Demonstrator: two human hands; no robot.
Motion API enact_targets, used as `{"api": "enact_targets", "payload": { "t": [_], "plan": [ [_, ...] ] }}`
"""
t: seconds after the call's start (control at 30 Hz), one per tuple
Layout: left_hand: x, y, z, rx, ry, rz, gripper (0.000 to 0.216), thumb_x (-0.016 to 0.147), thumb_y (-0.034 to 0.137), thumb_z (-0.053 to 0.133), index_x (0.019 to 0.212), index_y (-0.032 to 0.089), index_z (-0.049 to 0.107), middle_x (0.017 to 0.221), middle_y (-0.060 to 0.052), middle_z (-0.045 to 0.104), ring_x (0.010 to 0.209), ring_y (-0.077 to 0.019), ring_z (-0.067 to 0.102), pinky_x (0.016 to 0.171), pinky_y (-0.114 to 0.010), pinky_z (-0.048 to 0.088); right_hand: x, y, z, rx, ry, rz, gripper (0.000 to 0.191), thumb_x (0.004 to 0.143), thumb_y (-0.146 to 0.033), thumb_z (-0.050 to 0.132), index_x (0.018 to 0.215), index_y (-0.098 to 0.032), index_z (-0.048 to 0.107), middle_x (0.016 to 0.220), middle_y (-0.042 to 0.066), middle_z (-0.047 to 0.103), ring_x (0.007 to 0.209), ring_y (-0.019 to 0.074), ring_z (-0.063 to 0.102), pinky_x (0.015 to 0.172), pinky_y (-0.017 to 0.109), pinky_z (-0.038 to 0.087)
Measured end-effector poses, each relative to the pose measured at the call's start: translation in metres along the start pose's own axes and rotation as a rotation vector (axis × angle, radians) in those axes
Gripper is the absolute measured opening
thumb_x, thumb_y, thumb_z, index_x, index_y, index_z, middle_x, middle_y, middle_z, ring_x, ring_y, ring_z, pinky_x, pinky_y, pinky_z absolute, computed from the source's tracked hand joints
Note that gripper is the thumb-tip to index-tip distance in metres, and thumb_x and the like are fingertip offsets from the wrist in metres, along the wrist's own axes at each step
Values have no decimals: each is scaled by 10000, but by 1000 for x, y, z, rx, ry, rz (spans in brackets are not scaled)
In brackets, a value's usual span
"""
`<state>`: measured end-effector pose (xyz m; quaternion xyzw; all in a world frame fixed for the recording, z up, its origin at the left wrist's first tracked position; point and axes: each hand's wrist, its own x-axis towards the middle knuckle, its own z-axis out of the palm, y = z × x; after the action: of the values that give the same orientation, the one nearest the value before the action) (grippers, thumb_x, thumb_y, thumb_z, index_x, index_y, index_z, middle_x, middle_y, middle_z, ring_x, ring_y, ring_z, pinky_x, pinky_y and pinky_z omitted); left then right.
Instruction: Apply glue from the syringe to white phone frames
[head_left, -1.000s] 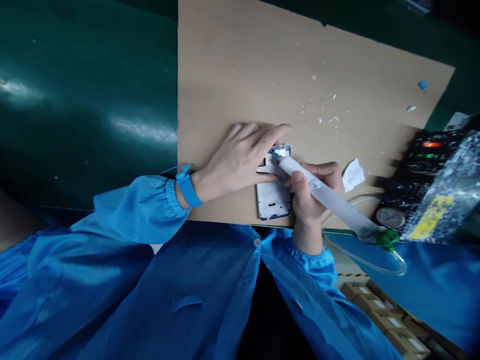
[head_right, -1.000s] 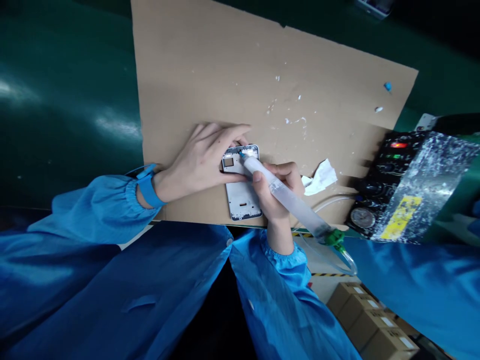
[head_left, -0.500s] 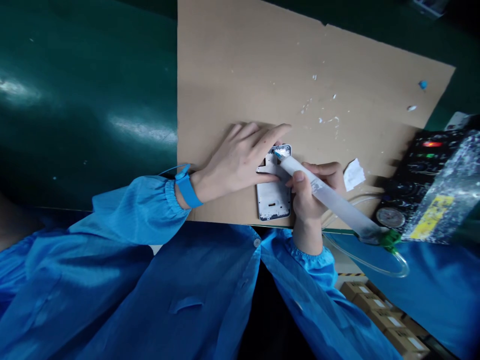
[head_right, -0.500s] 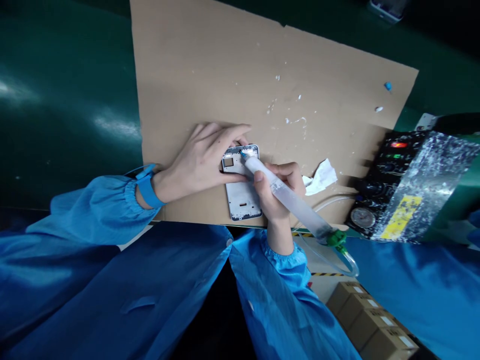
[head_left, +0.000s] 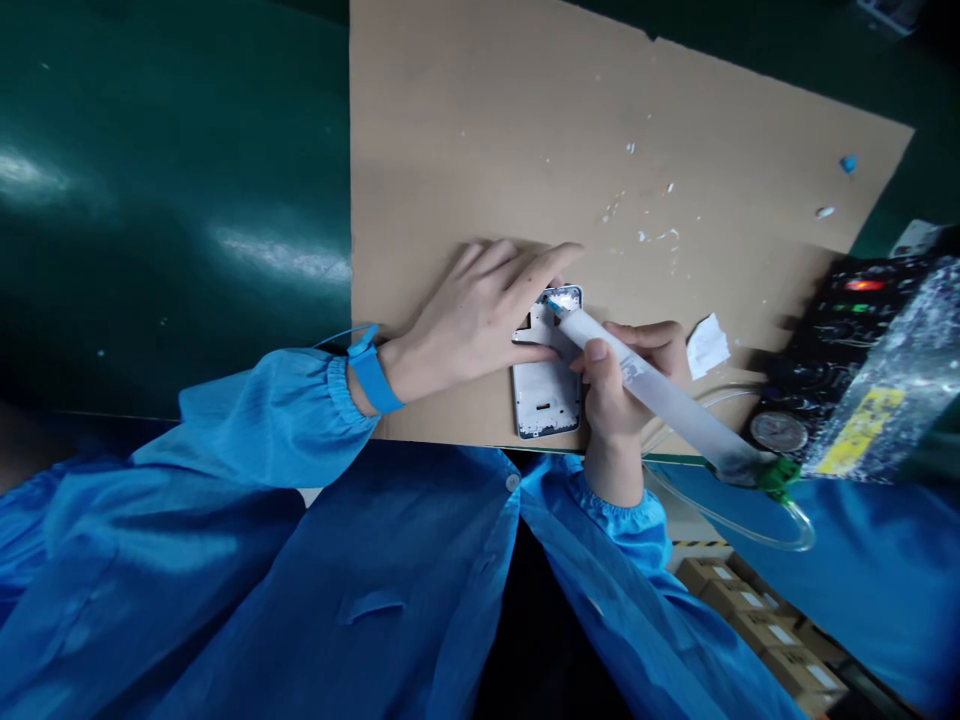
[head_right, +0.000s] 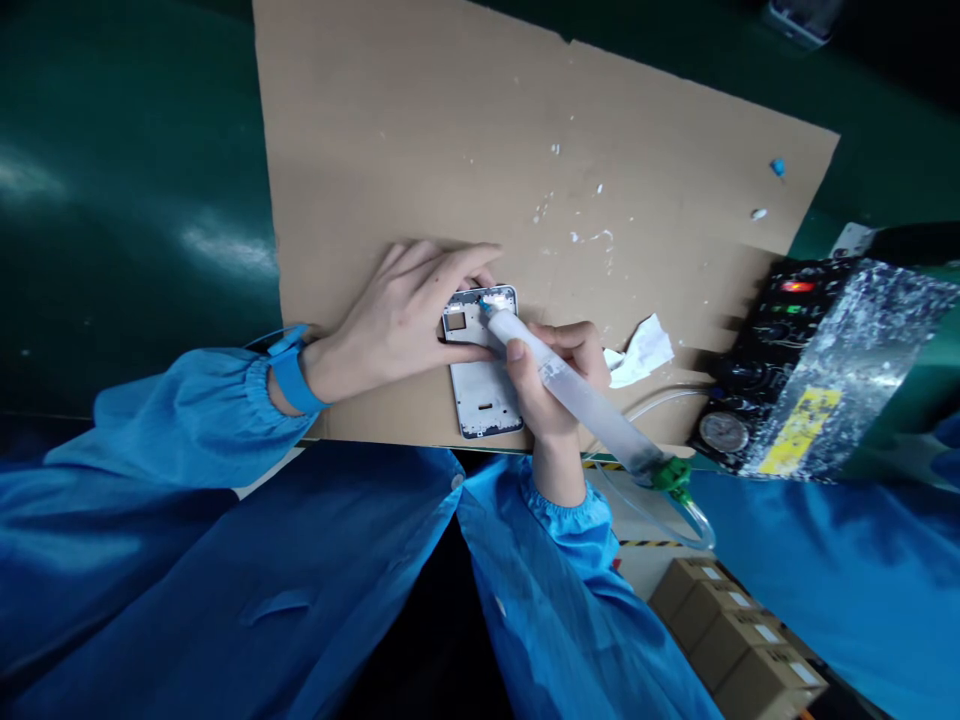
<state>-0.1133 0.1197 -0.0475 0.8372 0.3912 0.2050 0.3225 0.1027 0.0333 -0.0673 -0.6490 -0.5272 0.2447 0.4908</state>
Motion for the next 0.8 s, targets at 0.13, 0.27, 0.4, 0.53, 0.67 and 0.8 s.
{"api": "enact_targets", "payload": {
  "t": [0.13, 0.27, 0.4, 0.53, 0.67, 0.8],
  "plan": [
    [0, 1, -1, -12, 3, 2, 827, 1051, 550, 805, 1745, 292, 436, 1548, -129, 728, 1415, -385, 620, 1159, -555, 452, -1, 3, -1, -6, 15, -4, 402, 965, -627, 880, 1035, -281, 688, 700, -55, 691, 528, 159, 619, 473, 318, 452],
    [0, 1, 0, -13, 1, 1, 855, 1042, 563, 812, 1754, 293, 424, 1531, -135, 735, 1418, -401, 617, 1156, -569, 450, -3, 6, -2, -4, 23, 18, 398, 961, -618, 887, 1059, -289, 686, 735, -49, 693, 567, 164, 626, 507, 322, 484],
    [1, 0, 0, -15, 1, 5, 879, 1039, 586, 805, 1770, 315, 397, 1548, -127, 725, 1428, -402, 614, 1157, -573, 447, -3, 6, -2, -18, 33, 14, 413, 957, -643, 879, 1046, -288, 686, 742, -47, 688, 584, 167, 642, 503, 321, 492],
    [1, 1, -1, -16, -2, 1, 832, 1054, 579, 794, 1747, 302, 426, 1561, -124, 717, 1430, -385, 612, 1158, -553, 446, -3, 5, -2, -16, 26, 18, 407, 959, -637, 883, 1028, -282, 696, 733, -44, 694, 588, 160, 648, 500, 309, 482],
    [1, 2, -2, -21, 3, -1, 803, 1054, 557, 804, 1723, 281, 457, 1558, -126, 718, 1434, -379, 610, 1167, -548, 440, -4, 4, -2, -5, 35, 29, 410, 947, -630, 901, 1015, -276, 706, 717, -44, 701, 579, 157, 649, 486, 302, 455],
    [2, 2, -2, -28, -4, -6, 830, 1045, 569, 807, 1738, 286, 451, 1532, -131, 735, 1419, -385, 613, 1168, -565, 445, -4, 6, -2, 0, 42, 17, 403, 953, -624, 899, 1023, -277, 705, 730, -47, 703, 576, 156, 644, 487, 298, 467]
  ]
}}
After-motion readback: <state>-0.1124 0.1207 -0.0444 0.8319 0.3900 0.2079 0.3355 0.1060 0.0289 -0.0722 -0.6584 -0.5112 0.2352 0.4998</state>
